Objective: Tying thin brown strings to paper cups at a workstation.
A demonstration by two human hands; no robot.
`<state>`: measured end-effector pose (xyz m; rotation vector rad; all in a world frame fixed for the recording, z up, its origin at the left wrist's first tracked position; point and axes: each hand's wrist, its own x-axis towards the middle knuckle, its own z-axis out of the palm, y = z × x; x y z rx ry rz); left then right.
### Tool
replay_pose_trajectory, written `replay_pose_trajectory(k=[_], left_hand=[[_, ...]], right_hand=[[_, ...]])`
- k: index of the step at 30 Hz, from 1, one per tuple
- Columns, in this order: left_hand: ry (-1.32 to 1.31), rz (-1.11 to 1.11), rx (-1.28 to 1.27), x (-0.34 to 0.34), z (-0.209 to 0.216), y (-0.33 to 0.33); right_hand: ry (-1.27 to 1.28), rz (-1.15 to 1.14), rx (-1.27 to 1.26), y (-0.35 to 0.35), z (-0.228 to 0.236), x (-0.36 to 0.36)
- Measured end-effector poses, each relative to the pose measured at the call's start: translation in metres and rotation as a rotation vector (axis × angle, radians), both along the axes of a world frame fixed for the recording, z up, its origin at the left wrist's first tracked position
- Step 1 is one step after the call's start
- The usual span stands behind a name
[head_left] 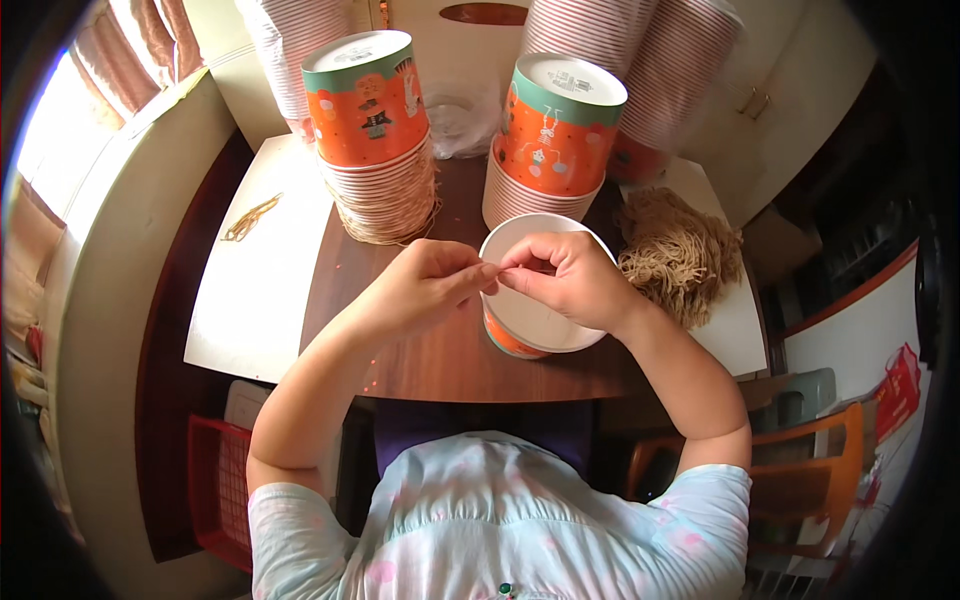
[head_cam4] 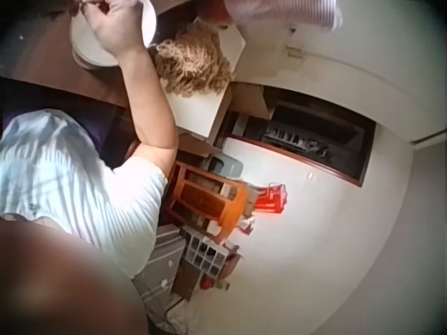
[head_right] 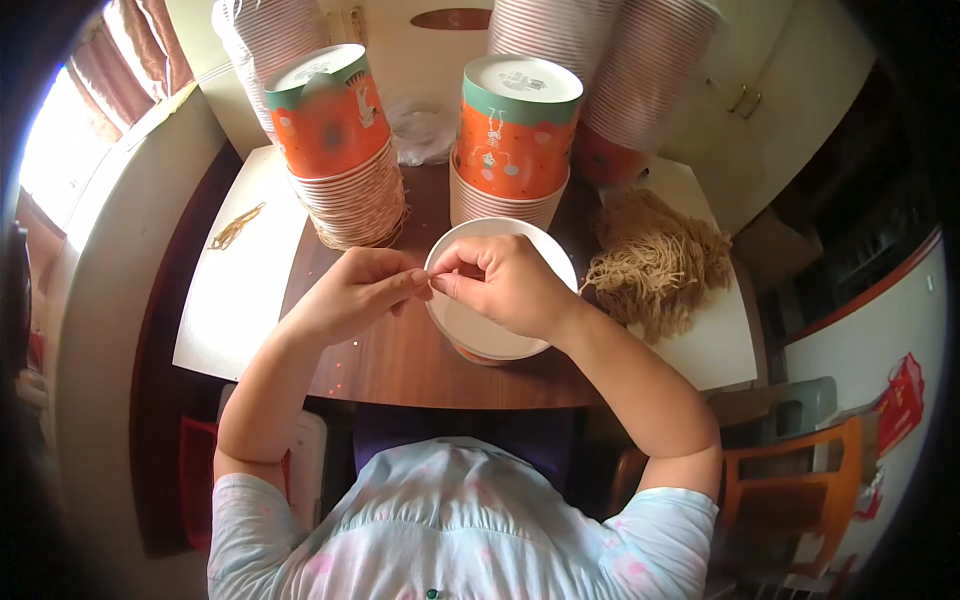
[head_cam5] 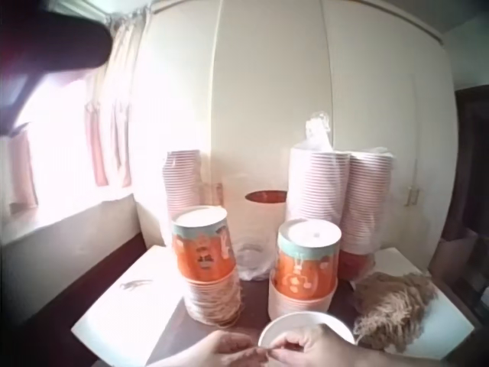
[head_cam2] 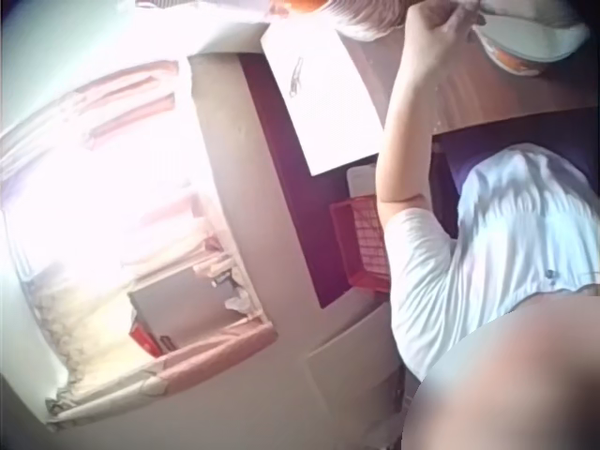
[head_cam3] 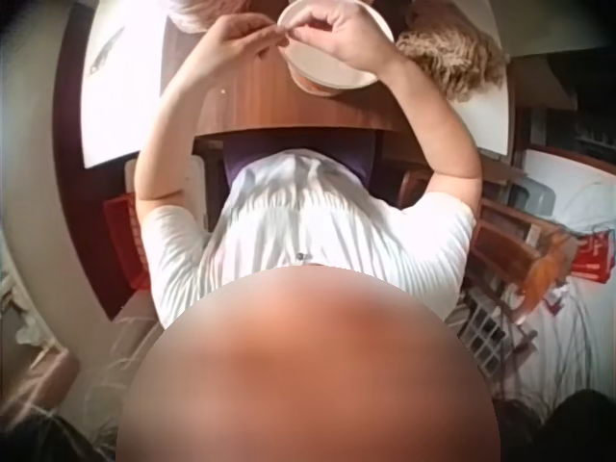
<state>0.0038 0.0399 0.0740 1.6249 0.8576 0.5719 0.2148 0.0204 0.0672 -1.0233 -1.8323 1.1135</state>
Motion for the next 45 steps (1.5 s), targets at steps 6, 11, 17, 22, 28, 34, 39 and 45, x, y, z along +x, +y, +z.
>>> replay_pose_trajectory(k=[6, 11, 17, 22, 28, 34, 39, 45], left_hand=[[0.015, 0.250, 0.173, -0.010, -0.050, 0.017], [0.156, 0.262, 0.162, -0.003, -0.065, 0.013], [0.175, 0.243, 0.210, 0.003, -0.060, 0.013], [0.137, 0.264, 0.250, 0.004, -0.066, 0.014], [0.157, 0.271, 0.268, 0.004, -0.065, 0.015], [0.193, 0.259, 0.258, 0.007, -0.056, 0.014], [0.217, 0.259, 0.246, 0.008, -0.050, 0.011], [0.240, 0.256, 0.252, 0.008, -0.051, 0.012]], right_hand=[[-0.328, -0.088, -0.003, 0.020, -0.016, 0.013], [-0.396, -0.106, 0.071, 0.027, -0.026, 0.003], [-0.377, -0.117, 0.059, 0.029, -0.029, -0.003], [-0.355, -0.150, 0.040, 0.028, -0.029, -0.006], [-0.332, -0.168, 0.007, 0.029, -0.027, -0.007], [-0.370, -0.131, 0.038, 0.030, -0.029, -0.008], [-0.366, -0.146, 0.060, 0.028, -0.029, -0.004], [-0.373, -0.134, 0.080, 0.028, -0.030, -0.007]])
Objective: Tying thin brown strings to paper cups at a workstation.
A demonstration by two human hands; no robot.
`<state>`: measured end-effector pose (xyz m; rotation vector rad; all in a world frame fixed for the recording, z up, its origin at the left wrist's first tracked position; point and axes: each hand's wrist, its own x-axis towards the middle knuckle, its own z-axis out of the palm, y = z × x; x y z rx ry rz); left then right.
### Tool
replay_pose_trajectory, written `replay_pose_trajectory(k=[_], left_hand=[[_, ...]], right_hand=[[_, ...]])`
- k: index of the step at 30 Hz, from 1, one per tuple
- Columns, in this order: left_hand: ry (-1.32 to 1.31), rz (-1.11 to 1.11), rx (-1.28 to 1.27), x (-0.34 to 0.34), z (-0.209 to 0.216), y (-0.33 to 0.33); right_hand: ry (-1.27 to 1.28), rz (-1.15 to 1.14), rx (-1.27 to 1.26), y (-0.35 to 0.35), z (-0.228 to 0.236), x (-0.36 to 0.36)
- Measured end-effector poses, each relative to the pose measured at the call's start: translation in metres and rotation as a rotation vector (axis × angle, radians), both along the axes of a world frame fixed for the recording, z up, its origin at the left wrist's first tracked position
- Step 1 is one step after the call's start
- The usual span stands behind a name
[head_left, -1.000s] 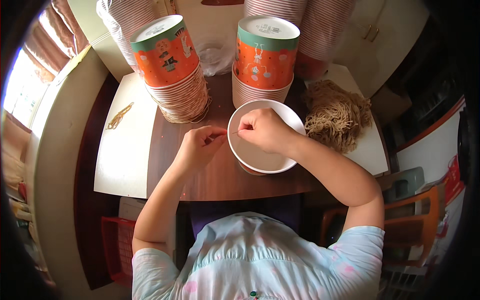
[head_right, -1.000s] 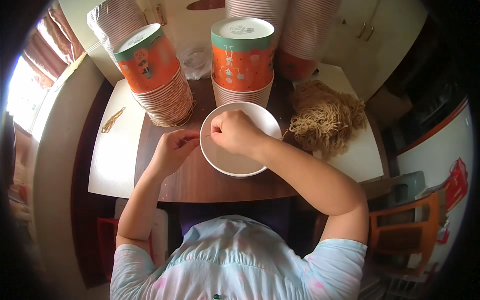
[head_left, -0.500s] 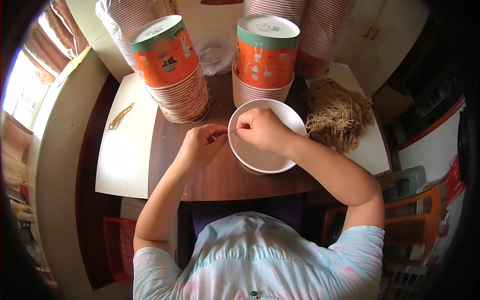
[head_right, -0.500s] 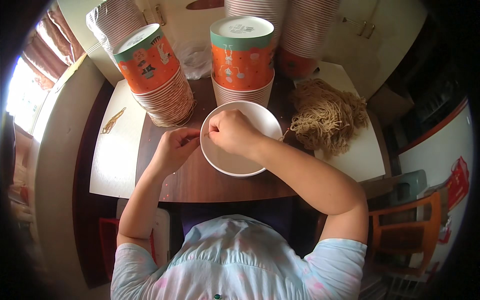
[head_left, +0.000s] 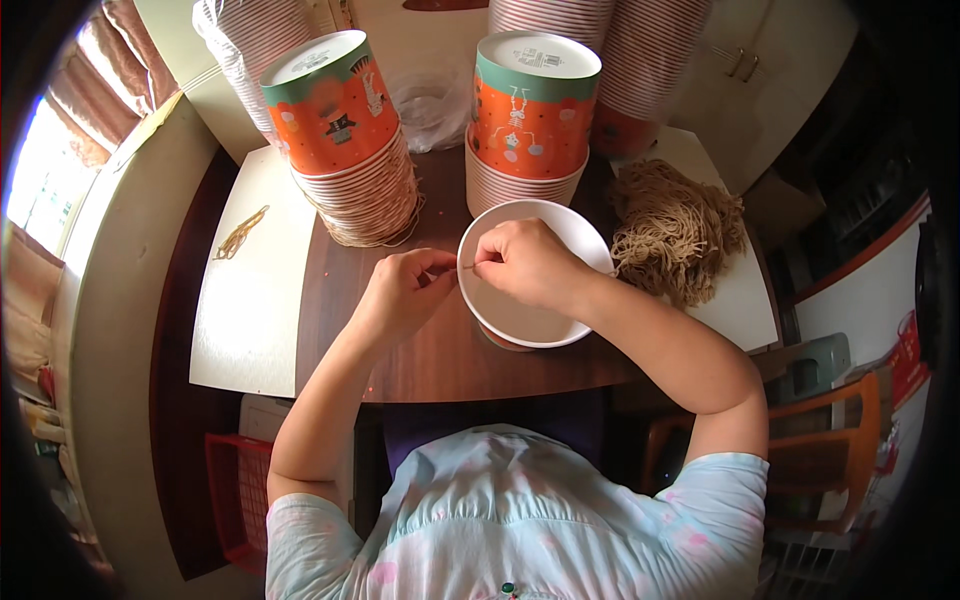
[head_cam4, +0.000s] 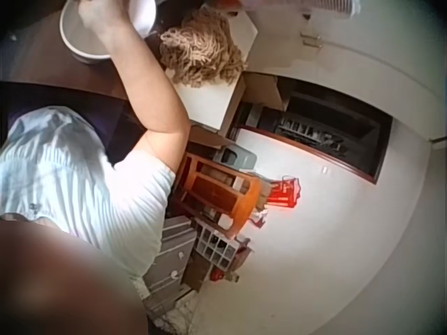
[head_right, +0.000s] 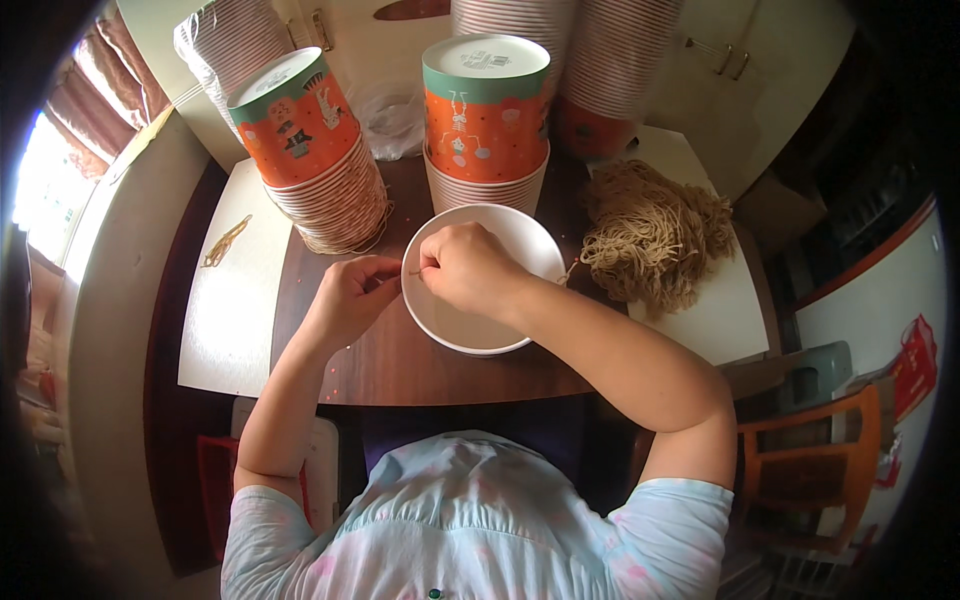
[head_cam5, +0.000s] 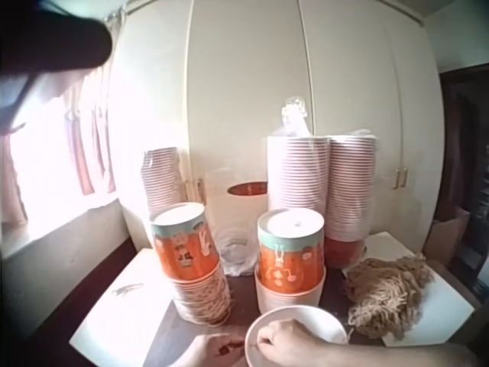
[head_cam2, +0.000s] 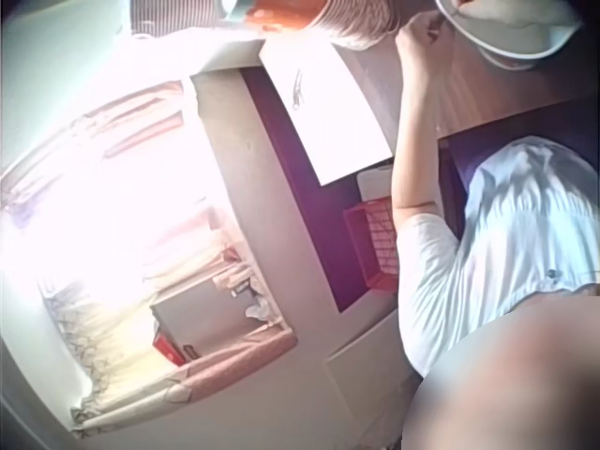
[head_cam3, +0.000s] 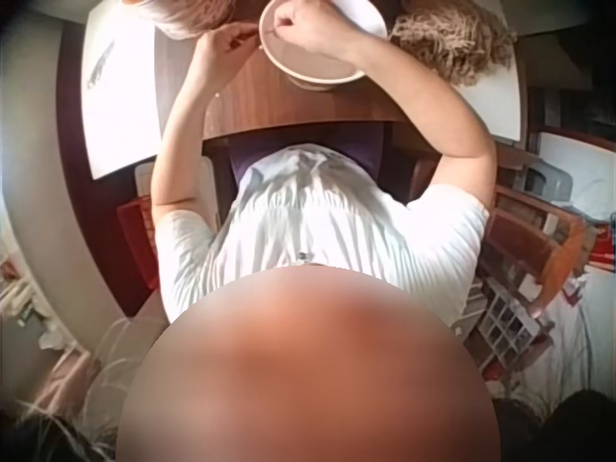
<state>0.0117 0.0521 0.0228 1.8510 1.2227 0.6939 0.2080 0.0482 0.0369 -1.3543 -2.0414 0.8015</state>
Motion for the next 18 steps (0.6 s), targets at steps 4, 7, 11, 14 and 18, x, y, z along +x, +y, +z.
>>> replay_pose_trajectory(k=[4, 7, 11, 14, 18], left_hand=[[-0.050, -0.016, 0.029, -0.002, -0.004, 0.001], [-0.006, -0.014, -0.005, 0.000, 0.005, -0.001], [-0.001, -0.017, 0.027, 0.001, 0.004, -0.001], [-0.004, -0.023, 0.026, 0.001, 0.006, -0.002], [-0.035, -0.038, 0.076, 0.001, 0.004, -0.001]], right_hand=[[0.010, -0.012, 0.008, 0.000, 0.001, -0.001], [0.012, -0.023, 0.020, 0.000, -0.001, 0.000], [0.038, -0.029, 0.005, 0.001, -0.004, -0.002], [0.038, -0.039, 0.004, 0.001, -0.002, -0.005], [0.030, -0.046, -0.005, 0.003, -0.004, -0.005]])
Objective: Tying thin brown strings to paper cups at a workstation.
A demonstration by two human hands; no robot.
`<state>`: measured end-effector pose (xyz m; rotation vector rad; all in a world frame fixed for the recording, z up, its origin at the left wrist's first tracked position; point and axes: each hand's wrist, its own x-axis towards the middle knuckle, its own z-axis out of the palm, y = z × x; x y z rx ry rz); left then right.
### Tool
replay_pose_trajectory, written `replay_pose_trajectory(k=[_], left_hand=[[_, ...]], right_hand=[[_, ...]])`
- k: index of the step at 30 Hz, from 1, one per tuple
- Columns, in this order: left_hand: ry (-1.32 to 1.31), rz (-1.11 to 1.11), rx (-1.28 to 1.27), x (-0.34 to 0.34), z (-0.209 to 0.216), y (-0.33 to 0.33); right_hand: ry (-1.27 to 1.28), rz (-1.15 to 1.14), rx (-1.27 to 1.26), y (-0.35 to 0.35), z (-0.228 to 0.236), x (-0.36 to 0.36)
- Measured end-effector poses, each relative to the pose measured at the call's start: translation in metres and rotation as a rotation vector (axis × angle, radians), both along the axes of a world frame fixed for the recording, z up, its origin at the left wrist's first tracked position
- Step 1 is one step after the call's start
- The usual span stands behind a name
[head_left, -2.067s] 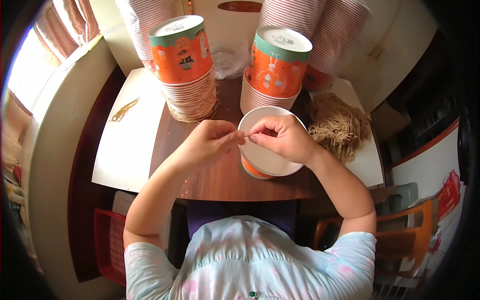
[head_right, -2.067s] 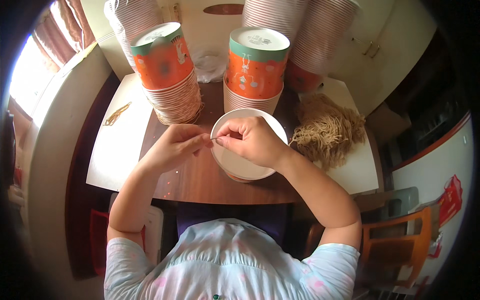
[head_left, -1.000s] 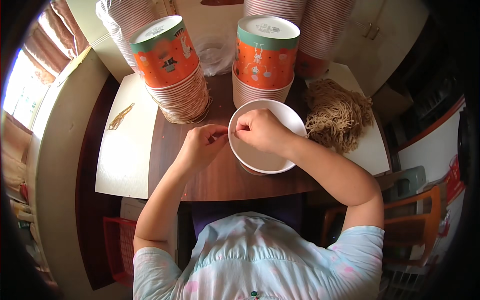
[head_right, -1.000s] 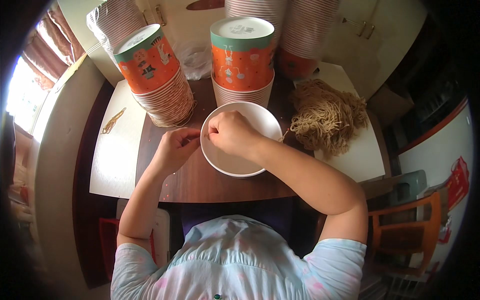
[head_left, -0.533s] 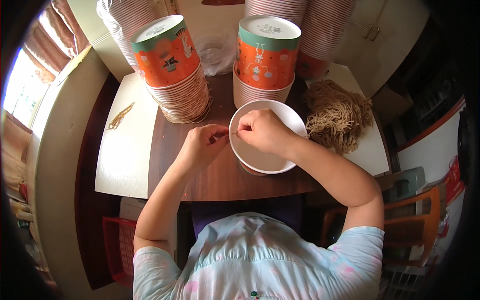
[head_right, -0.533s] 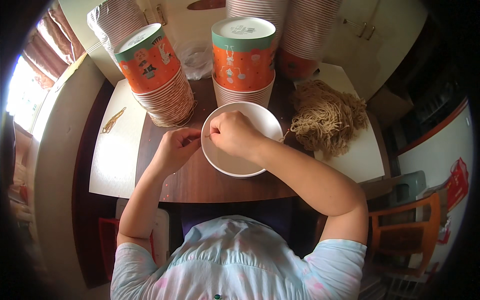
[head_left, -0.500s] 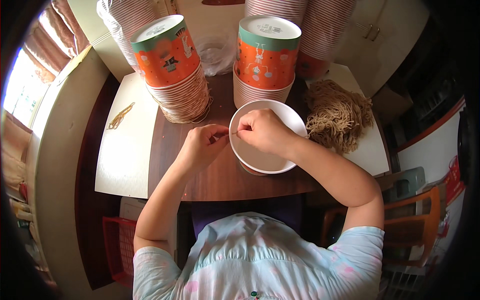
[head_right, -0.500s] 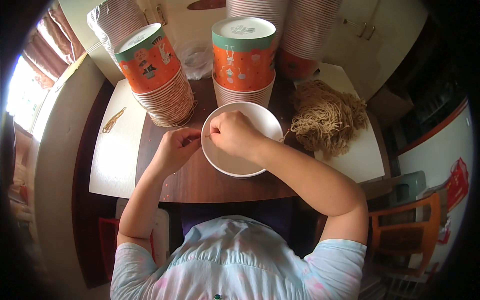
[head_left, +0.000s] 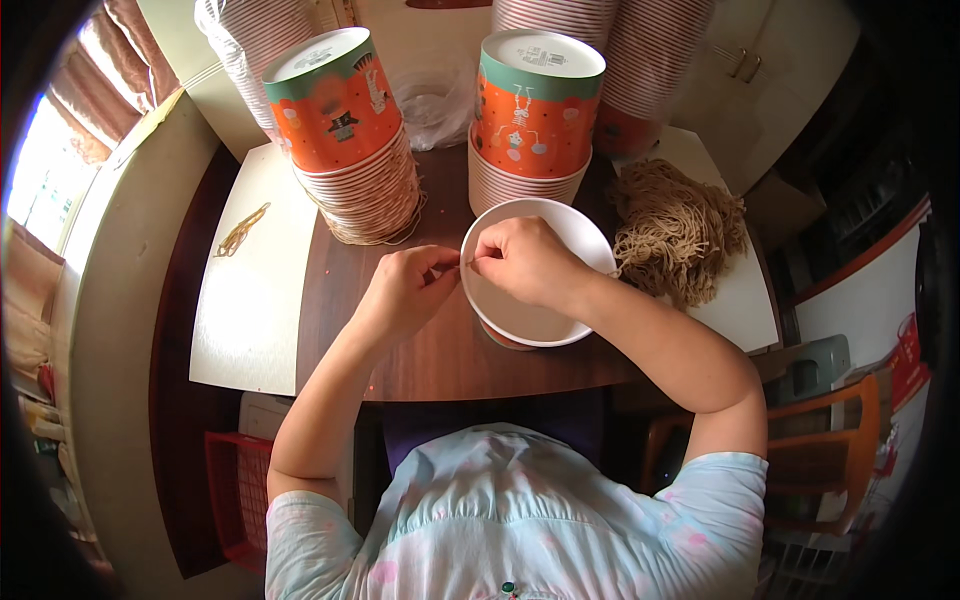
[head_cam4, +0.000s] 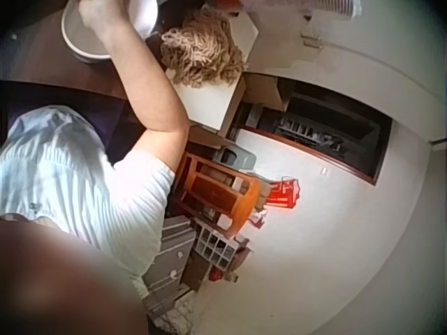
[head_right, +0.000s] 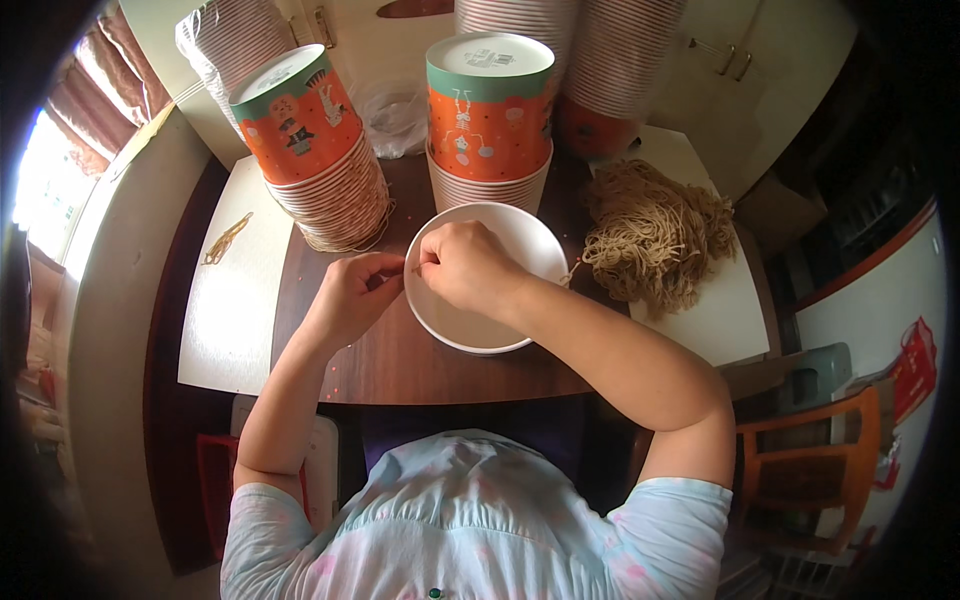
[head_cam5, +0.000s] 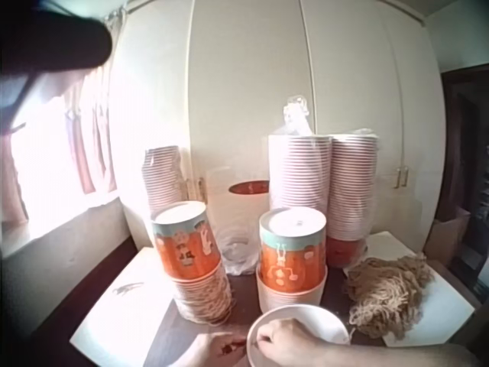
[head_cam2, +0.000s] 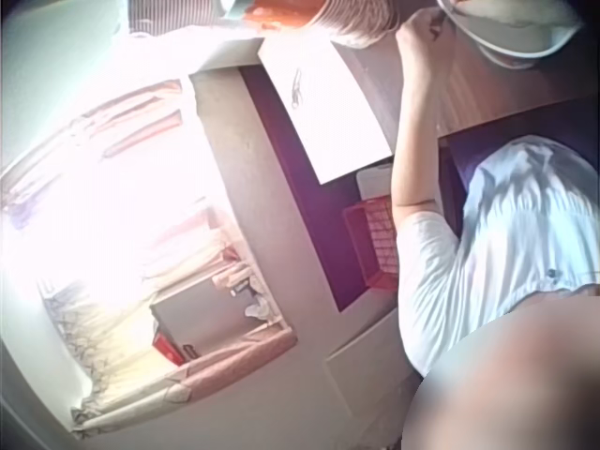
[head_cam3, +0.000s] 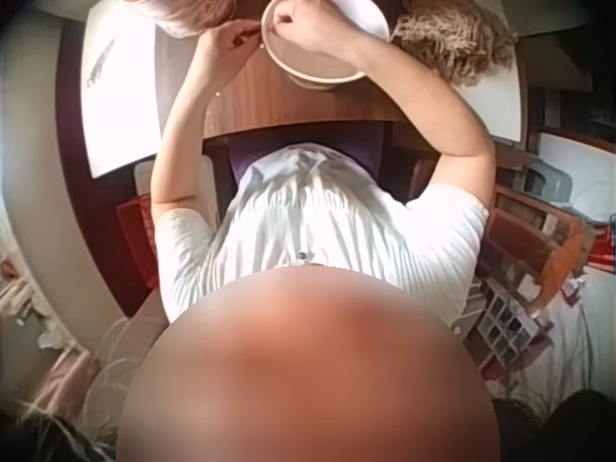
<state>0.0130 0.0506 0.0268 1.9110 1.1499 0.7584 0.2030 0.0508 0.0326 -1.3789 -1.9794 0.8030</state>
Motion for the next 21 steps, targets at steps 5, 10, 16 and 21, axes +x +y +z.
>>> replay_pose_trajectory(k=[5, 10, 16, 21], left_hand=[[0.009, -0.009, 0.070, 0.001, -0.004, 0.001], [0.022, -0.031, 0.188, 0.001, -0.009, 0.003], [-0.023, 0.003, 0.138, 0.000, -0.010, -0.005], [-0.442, 0.037, -0.281, -0.037, -0.035, -0.025]], right_hand=[[-0.024, -0.018, 0.004, -0.001, 0.002, -0.001], [0.002, 0.014, -0.031, -0.002, 0.002, -0.003], [0.009, 0.110, -0.208, -0.006, 0.016, 0.006], [-0.030, 0.158, -0.414, -0.040, 0.047, 0.016]])
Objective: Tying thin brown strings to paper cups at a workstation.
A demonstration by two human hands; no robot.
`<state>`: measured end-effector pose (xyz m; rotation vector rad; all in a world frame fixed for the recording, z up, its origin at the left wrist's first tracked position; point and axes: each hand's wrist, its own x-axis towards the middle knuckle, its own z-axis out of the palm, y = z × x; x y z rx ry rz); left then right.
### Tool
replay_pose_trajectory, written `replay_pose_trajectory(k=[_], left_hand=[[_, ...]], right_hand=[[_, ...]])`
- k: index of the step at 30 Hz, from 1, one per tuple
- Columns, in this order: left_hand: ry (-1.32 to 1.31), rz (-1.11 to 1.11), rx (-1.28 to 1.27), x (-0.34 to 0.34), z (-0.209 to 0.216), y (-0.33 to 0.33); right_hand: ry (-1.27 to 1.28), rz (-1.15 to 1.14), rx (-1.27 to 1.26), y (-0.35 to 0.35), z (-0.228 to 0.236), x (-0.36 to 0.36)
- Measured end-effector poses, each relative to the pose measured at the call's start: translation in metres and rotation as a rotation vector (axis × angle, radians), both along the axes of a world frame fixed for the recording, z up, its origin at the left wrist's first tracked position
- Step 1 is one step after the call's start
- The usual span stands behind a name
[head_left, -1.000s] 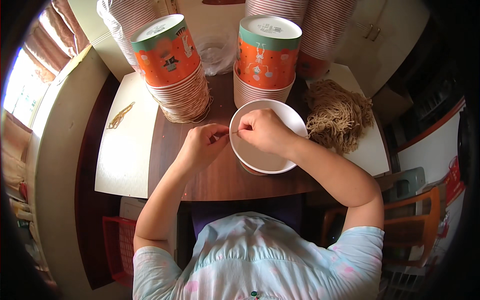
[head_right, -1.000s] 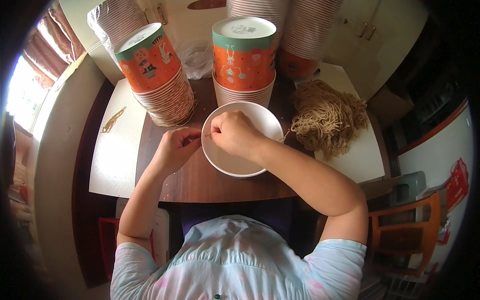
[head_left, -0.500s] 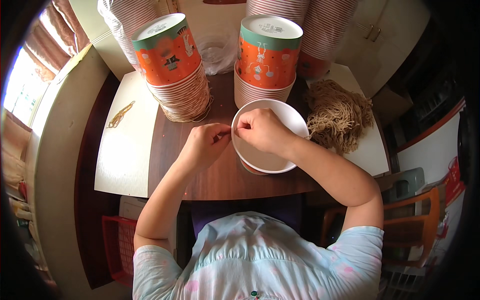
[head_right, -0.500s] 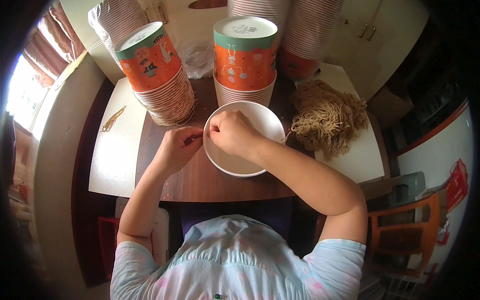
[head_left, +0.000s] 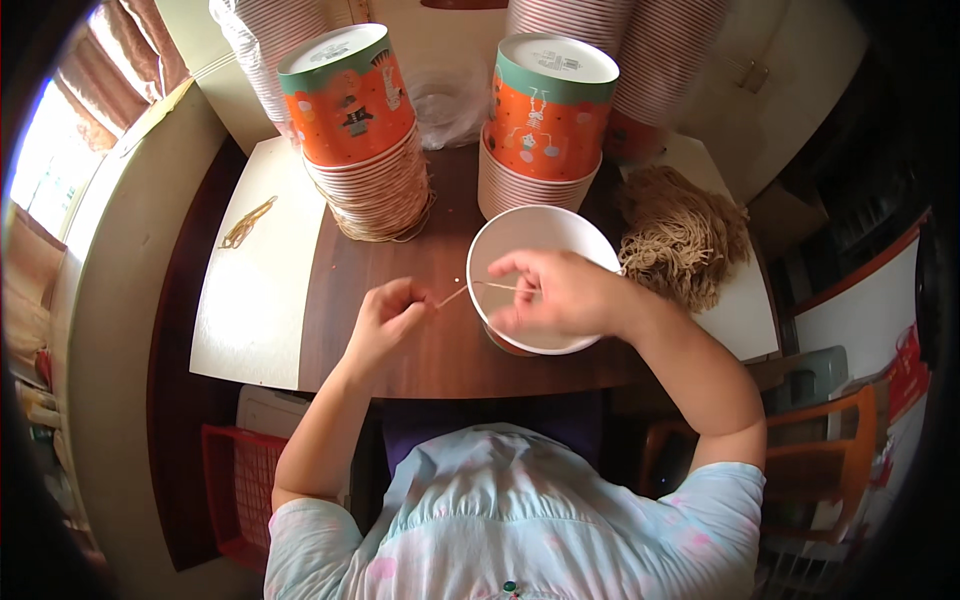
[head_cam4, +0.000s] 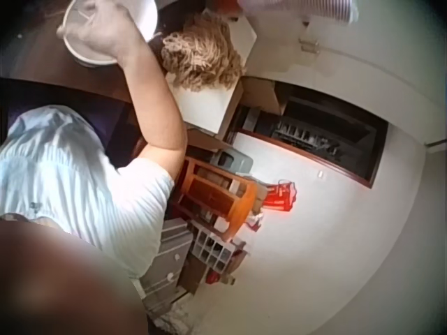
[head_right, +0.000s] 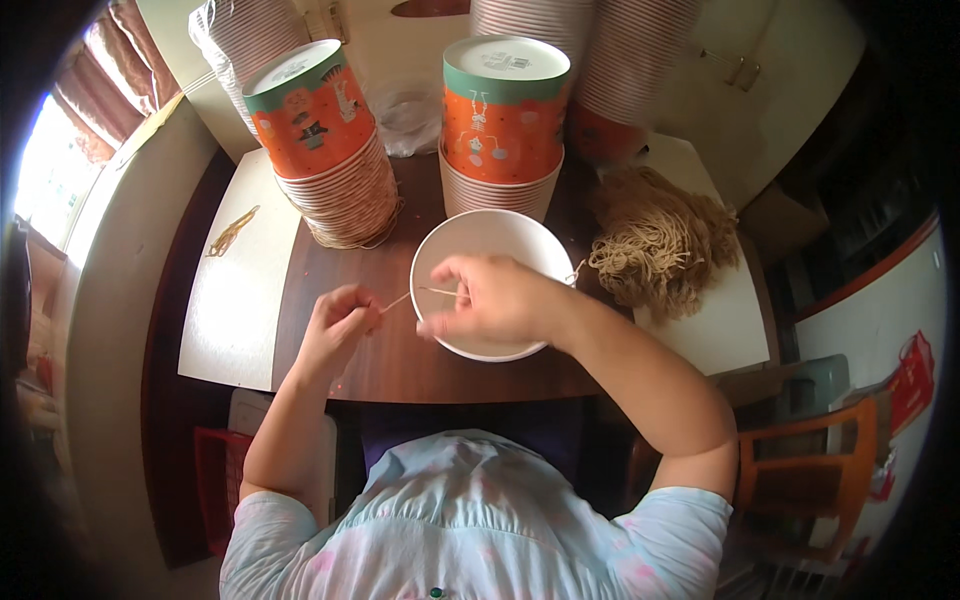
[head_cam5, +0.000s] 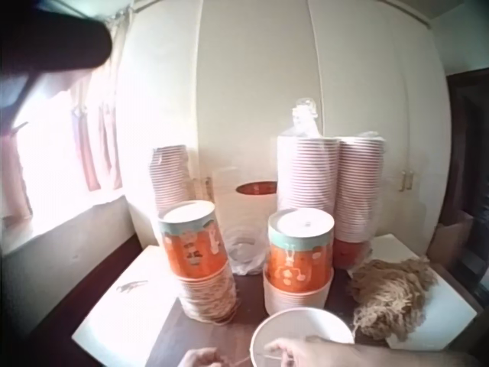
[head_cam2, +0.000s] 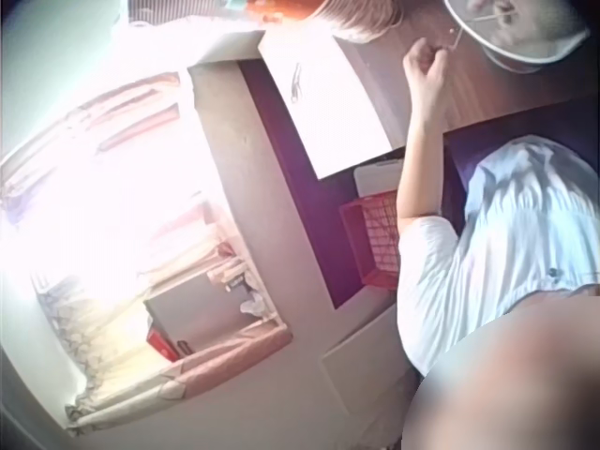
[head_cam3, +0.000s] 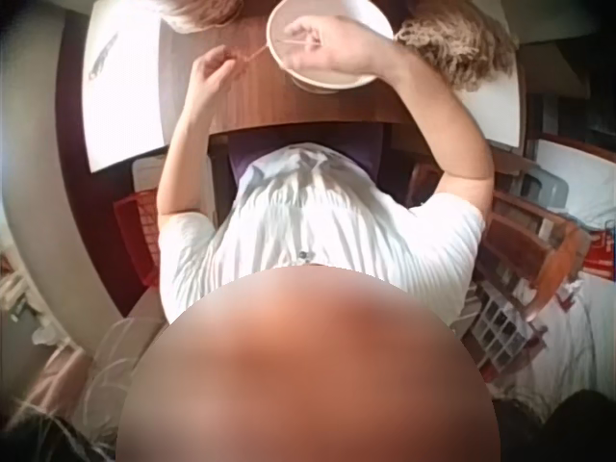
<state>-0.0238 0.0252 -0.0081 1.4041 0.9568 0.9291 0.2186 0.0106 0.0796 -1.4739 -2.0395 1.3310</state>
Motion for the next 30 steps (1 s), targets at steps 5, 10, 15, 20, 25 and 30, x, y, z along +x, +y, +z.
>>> replay_pose_trajectory(k=[5, 10, 15, 20, 25, 30], left_hand=[[-0.358, -0.154, 0.028, -0.026, 0.019, -0.034], [-0.453, -0.287, -0.084, -0.003, 0.037, -0.042], [-0.378, -0.176, -0.147, 0.022, 0.027, -0.035], [-0.230, -0.221, -0.182, 0.033, 0.034, -0.037], [-0.116, -0.213, -0.232, 0.029, 0.041, -0.037], [-0.260, -0.311, -0.195, 0.028, 0.044, -0.040]], right_hand=[[-0.334, 0.178, 0.443, -0.038, 0.003, 0.000], [-0.431, 0.237, 0.622, -0.040, 0.000, 0.002], [-0.235, 0.429, 0.892, -0.035, 0.015, 0.002], [0.054, 0.388, 0.556, -0.014, 0.022, -0.008], [0.133, 0.385, 0.496, -0.001, 0.010, -0.013], [0.123, 0.254, 0.581, -0.005, 0.007, -0.020]])
